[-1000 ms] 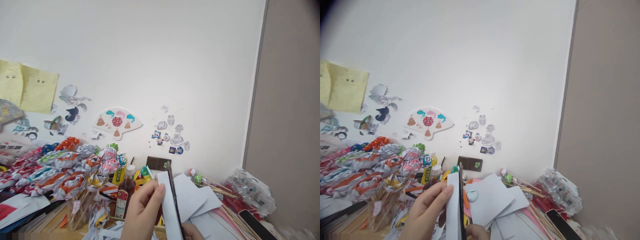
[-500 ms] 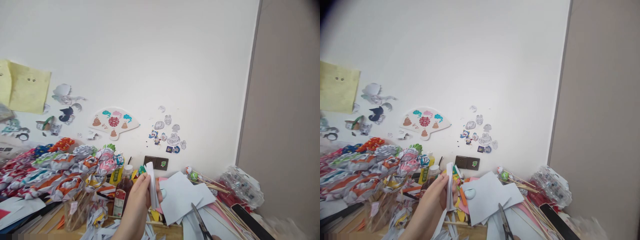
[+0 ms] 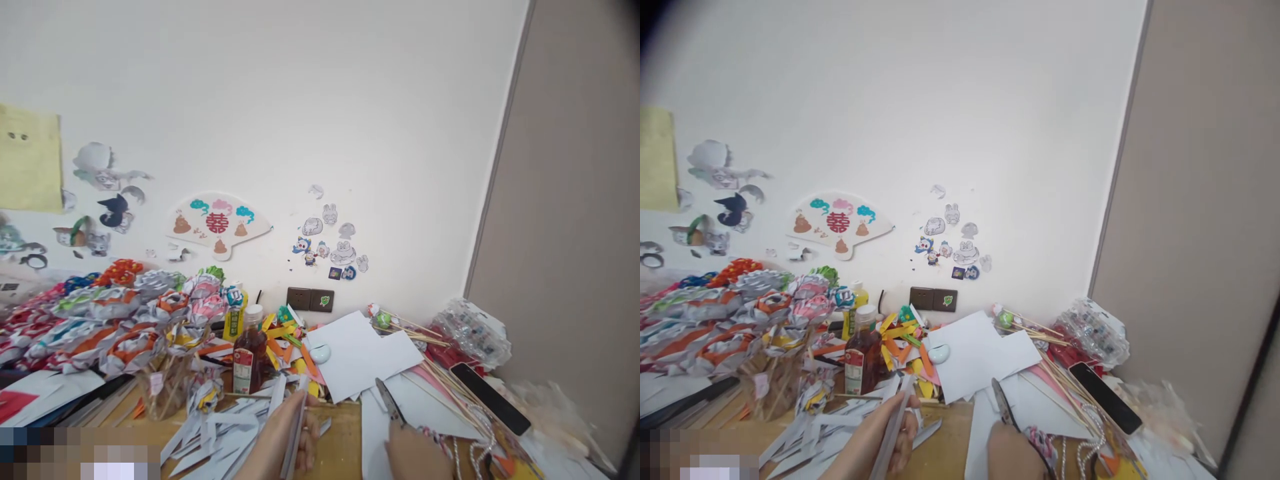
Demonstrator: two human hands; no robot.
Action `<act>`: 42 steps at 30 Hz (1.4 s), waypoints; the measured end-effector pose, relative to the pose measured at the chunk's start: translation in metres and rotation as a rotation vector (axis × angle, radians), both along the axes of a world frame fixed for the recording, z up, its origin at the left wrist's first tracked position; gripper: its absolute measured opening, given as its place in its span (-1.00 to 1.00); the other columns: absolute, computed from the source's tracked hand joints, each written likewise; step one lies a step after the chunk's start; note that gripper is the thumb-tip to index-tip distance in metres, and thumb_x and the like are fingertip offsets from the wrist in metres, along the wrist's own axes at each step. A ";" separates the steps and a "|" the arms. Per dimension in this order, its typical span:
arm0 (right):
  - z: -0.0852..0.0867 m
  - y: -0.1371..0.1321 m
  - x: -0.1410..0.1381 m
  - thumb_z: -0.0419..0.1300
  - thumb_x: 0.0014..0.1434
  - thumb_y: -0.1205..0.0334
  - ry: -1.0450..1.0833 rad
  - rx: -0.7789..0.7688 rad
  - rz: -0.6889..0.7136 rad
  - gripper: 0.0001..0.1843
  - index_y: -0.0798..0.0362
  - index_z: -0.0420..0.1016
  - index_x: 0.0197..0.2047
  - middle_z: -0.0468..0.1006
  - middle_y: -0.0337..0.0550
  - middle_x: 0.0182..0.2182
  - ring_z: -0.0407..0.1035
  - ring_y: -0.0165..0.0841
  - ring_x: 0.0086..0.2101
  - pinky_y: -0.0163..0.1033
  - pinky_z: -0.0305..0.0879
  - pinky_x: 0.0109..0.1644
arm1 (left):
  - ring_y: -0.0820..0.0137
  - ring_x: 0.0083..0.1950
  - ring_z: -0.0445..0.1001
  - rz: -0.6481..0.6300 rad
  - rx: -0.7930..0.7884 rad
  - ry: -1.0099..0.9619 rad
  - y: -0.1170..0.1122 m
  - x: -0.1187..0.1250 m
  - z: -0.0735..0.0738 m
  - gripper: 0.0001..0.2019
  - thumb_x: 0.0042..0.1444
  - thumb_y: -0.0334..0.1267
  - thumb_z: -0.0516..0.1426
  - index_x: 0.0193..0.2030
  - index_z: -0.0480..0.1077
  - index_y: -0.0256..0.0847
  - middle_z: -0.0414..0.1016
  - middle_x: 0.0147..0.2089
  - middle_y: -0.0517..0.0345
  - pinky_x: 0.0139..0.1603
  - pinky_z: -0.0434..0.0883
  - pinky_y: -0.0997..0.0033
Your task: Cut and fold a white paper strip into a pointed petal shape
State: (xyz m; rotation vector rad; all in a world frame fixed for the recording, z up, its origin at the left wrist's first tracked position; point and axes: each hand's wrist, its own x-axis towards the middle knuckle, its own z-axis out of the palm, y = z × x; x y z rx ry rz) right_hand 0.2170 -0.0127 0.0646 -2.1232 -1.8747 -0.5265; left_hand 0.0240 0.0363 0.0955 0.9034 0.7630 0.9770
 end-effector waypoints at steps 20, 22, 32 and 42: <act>-0.046 0.028 -0.068 0.01 0.02 0.47 0.591 0.120 1.021 -0.73 0.05 0.39 -0.22 0.55 -0.09 -0.37 0.43 -0.35 -0.35 -0.34 0.37 -0.26 | 0.28 -0.35 0.47 0.025 -0.023 0.032 0.001 -0.022 -0.055 -0.87 -0.26 -0.43 0.18 -0.46 0.42 -0.25 0.52 -0.50 0.16 -0.34 0.33 0.40; -0.044 0.025 -0.067 0.06 0.03 0.43 0.592 0.090 0.999 -0.76 0.04 0.39 -0.21 0.55 -0.10 -0.37 0.43 -0.34 -0.37 -0.35 0.37 -0.29 | 0.28 -0.35 0.46 -0.026 0.008 0.152 -0.004 -0.024 -0.060 -0.89 -0.25 -0.39 0.19 -0.48 0.44 -0.23 0.53 -0.49 0.18 -0.43 0.30 0.46; -0.037 0.024 -0.063 0.08 0.11 0.20 0.778 0.019 0.897 -0.81 0.08 0.45 -0.43 0.52 -0.12 -0.51 0.40 -0.34 -0.45 -0.33 0.30 -0.39 | 0.38 -0.52 0.47 -0.065 -0.126 0.234 -0.010 -0.030 -0.061 -0.82 -0.21 -0.20 0.23 -0.46 0.45 -0.26 0.52 -0.60 0.13 -0.57 0.24 0.58; -0.034 0.022 -0.061 0.07 0.06 0.32 0.795 -0.115 0.950 -0.86 0.05 0.46 -0.38 0.43 -0.12 -0.37 0.35 -0.34 -0.33 -0.31 0.24 -0.28 | 0.35 -0.51 0.51 -0.039 -0.144 0.252 -0.011 -0.029 -0.053 -0.90 -0.18 -0.29 0.20 -0.46 0.46 -0.24 0.55 -0.57 0.18 -0.56 0.32 0.54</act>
